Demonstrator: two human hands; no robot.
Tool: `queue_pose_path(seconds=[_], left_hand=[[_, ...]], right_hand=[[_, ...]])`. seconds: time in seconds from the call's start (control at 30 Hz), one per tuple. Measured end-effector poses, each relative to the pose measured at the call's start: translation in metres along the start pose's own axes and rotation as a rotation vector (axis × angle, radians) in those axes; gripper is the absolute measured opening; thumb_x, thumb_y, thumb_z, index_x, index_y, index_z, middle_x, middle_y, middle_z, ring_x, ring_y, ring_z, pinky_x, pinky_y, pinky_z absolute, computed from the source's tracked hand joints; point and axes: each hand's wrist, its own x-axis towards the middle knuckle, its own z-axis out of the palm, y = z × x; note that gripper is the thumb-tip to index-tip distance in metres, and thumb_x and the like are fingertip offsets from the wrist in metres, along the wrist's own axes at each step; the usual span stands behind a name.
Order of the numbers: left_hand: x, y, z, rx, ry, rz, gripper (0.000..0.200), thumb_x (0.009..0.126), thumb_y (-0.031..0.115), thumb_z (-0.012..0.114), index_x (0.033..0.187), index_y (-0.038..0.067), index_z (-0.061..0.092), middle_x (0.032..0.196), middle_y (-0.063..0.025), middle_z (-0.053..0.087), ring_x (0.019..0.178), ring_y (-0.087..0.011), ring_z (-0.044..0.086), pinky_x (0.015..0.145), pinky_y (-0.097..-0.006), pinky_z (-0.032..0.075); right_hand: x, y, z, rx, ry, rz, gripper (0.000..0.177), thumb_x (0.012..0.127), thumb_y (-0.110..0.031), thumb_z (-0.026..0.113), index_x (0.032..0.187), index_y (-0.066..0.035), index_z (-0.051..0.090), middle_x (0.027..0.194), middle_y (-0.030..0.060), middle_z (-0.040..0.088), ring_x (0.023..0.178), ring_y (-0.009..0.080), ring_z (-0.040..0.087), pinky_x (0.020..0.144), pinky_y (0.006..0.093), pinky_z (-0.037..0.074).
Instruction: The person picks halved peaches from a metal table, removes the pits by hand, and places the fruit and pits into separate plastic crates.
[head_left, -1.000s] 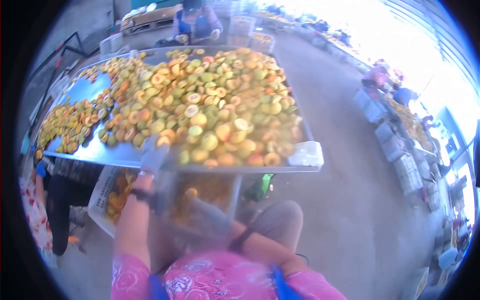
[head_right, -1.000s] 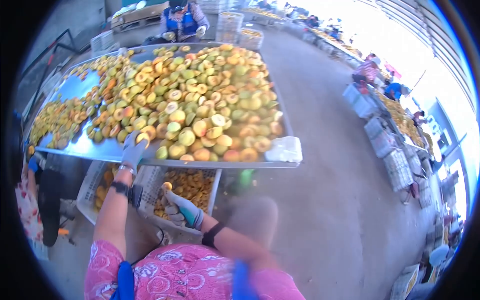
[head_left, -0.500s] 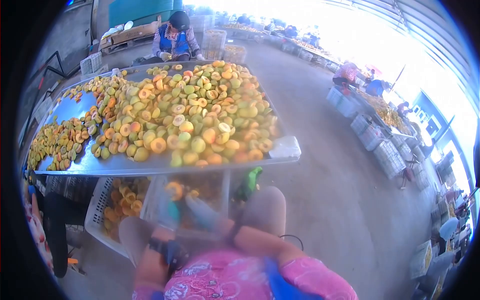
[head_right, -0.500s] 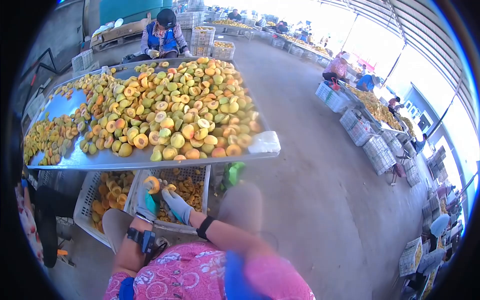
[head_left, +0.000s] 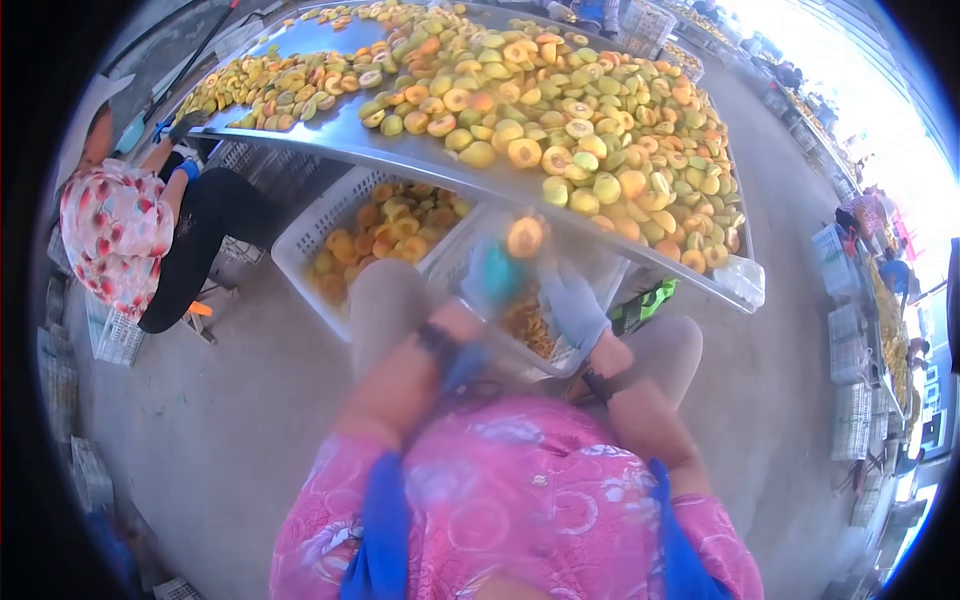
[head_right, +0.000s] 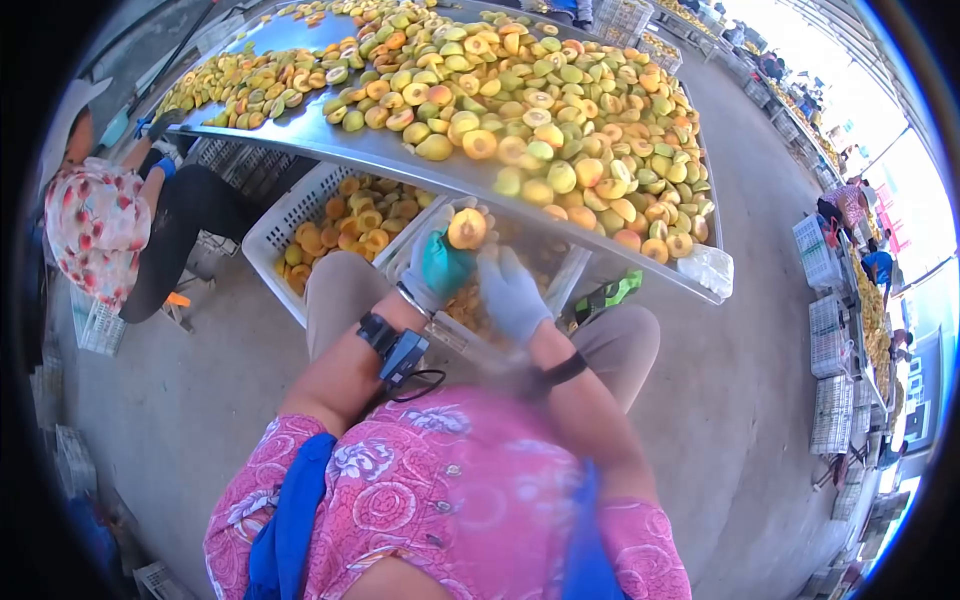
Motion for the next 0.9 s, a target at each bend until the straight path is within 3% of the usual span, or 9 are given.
queue_pose_path(seconds=[0.1, 0.17, 0.23, 0.33, 0.4, 0.43, 0.6, 0.83, 0.9], left_hand=[[-0.006, 0.019, 0.007, 0.551, -0.053, 0.172, 0.03, 0.099, 0.014, 0.044, 0.127, 0.002, 0.05, 0.114, -0.0106, 0.065, 0.11, -0.0209, 0.059, 0.094, -0.0335, 0.048], [-0.013, 0.035, 0.013, 0.527, -0.057, 0.15, 0.031, 0.1, 0.017, 0.045, 0.127, 0.002, 0.049, 0.114, -0.0101, 0.064, 0.109, -0.019, 0.059, 0.092, -0.032, 0.049], [-0.016, 0.039, 0.017, 0.506, -0.062, 0.131, 0.033, 0.1, 0.02, 0.046, 0.128, 0.002, 0.048, 0.113, -0.0096, 0.064, 0.107, -0.0171, 0.059, 0.091, -0.0306, 0.049], [-0.016, 0.033, 0.021, 0.214, -0.023, 0.09, 0.035, 0.101, 0.026, 0.047, 0.126, 0.001, 0.05, 0.111, -0.009, 0.063, 0.104, -0.0183, 0.059, 0.091, -0.0315, 0.05], [-0.013, 0.018, 0.018, -0.242, 0.041, -0.046, 0.037, 0.102, 0.032, 0.047, 0.123, 0.002, 0.052, 0.11, -0.0088, 0.062, 0.1, -0.02, 0.06, 0.09, -0.0318, 0.05], [-0.012, 0.015, 0.017, -0.24, 0.044, -0.046, 0.037, 0.102, 0.032, 0.047, 0.123, 0.002, 0.052, 0.11, -0.0088, 0.062, 0.1, -0.02, 0.06, 0.09, -0.0318, 0.05], [-0.009, 0.017, 0.009, -0.653, 0.107, -0.261, 0.038, 0.102, 0.036, 0.044, 0.115, 0.002, 0.056, 0.104, -0.0095, 0.063, 0.093, -0.0219, 0.061, 0.087, -0.0339, 0.052], [-0.008, 0.023, 0.006, -0.583, 0.128, -0.377, 0.043, 0.102, 0.04, 0.044, 0.109, 0.001, 0.059, 0.099, -0.0105, 0.065, 0.09, -0.0209, 0.063, 0.082, -0.0324, 0.053], [-0.006, 0.011, 0.005, -0.222, 0.181, -0.196, 0.046, 0.101, 0.043, 0.044, 0.109, 0.001, 0.06, 0.1, -0.0112, 0.065, 0.09, -0.0221, 0.063, 0.082, -0.0333, 0.053]], right_hand=[[0.003, -0.01, 0.002, -0.061, -0.014, -0.036, 0.03, 0.099, -0.032, 0.049, 0.108, -0.003, 0.052, 0.077, 0.0075, 0.058, 0.065, 0.0157, 0.054, 0.059, 0.0319, 0.045], [0.006, -0.012, 0.003, -0.094, -0.01, -0.05, 0.033, 0.099, -0.033, 0.048, 0.111, -0.002, 0.052, 0.08, 0.0107, 0.061, 0.069, 0.0198, 0.057, 0.063, 0.0343, 0.047], [0.012, -0.005, 0.002, -0.247, 0.003, -0.152, 0.043, 0.1, -0.037, 0.045, 0.12, 0.001, 0.051, 0.096, 0.0207, 0.064, 0.087, 0.0313, 0.062, 0.078, 0.039, 0.048], [0.011, -0.005, 0.003, -0.293, -0.016, -0.218, 0.05, 0.1, -0.04, 0.043, 0.127, 0.002, 0.048, 0.11, 0.0283, 0.061, 0.106, 0.0399, 0.059, 0.09, 0.0417, 0.044], [0.014, 0.003, 0.006, -0.304, -0.023, -0.215, 0.05, 0.1, -0.039, 0.043, 0.129, 0.002, 0.047, 0.112, 0.0291, 0.061, 0.108, 0.0404, 0.058, 0.091, 0.0416, 0.044], [0.015, 0.005, 0.008, -0.316, -0.026, -0.214, 0.051, 0.101, -0.039, 0.042, 0.131, 0.002, 0.045, 0.113, 0.0299, 0.06, 0.11, 0.041, 0.057, 0.092, 0.0415, 0.044], [0.019, 0.009, 0.01, -0.33, -0.076, -0.222, 0.048, 0.1, -0.038, 0.042, 0.127, 0.003, 0.045, 0.11, 0.0309, 0.06, 0.108, 0.0427, 0.058, 0.089, 0.0432, 0.045], [0.011, 0.006, 0.012, -0.365, -0.117, -0.154, 0.046, 0.101, -0.04, 0.04, 0.119, 0.002, 0.047, 0.097, 0.0262, 0.062, 0.092, 0.0391, 0.061, 0.082, 0.0433, 0.046], [0.006, -0.006, 0.014, -0.251, -0.137, -0.071, 0.045, 0.101, -0.04, 0.041, 0.118, 0.001, 0.048, 0.093, 0.0213, 0.062, 0.087, 0.0335, 0.061, 0.078, 0.0405, 0.047]])
